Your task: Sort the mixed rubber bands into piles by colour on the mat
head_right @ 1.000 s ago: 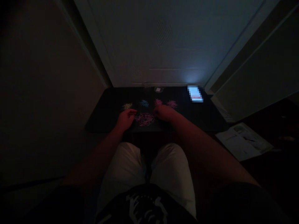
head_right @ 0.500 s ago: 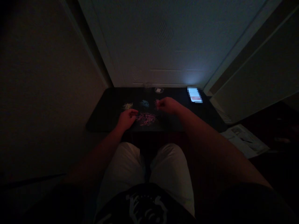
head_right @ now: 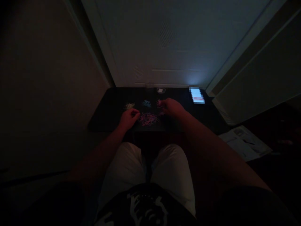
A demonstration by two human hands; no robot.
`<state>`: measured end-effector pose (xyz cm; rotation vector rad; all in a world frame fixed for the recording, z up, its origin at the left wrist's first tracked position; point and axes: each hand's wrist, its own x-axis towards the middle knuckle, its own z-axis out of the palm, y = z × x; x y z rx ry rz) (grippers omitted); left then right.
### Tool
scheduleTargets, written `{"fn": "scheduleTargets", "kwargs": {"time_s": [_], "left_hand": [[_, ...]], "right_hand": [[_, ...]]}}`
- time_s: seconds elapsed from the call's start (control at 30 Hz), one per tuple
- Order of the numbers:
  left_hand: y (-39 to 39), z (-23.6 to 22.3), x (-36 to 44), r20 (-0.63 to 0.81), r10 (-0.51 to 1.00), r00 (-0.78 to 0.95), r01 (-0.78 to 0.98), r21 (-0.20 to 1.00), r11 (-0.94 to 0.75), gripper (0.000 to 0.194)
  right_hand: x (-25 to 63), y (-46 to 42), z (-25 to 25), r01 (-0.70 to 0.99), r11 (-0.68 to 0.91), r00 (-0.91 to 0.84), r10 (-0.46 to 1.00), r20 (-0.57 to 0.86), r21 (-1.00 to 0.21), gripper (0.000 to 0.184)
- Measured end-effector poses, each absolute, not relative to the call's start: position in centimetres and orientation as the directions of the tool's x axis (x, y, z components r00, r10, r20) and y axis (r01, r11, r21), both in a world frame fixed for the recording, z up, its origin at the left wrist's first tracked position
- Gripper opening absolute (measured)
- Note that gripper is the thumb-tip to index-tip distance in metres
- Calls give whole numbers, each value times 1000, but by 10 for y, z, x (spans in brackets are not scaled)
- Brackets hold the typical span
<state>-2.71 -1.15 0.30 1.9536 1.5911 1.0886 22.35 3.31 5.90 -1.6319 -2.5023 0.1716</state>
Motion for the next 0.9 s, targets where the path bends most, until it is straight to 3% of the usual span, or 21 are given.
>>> {"fn": "scheduleTargets", "kwargs": {"time_s": [0.27,0.43,0.6,0.8,0.9], "left_hand": [[-11,5,-27,334,942,3,714,659,-236,20],[-11,7,-29,315,949,8,697,679,-231,23],[-13,8,-30,298,947,120,679,671,-297,25],[-13,9,-28,306,919,247,659,643,-391,24],[-14,11,-23,287,914,286,650,643,-405,24]], "right_hand": [[212,-5,49,895,397,-423,900,-104,-202,19],[197,-18,39,915,371,-382,923,-42,-162,23],[191,-15,36,936,330,-336,941,-30,-125,21],[194,-15,33,937,286,-296,955,-20,-202,20],[198,-12,32,908,291,-299,954,21,-301,20]]}}
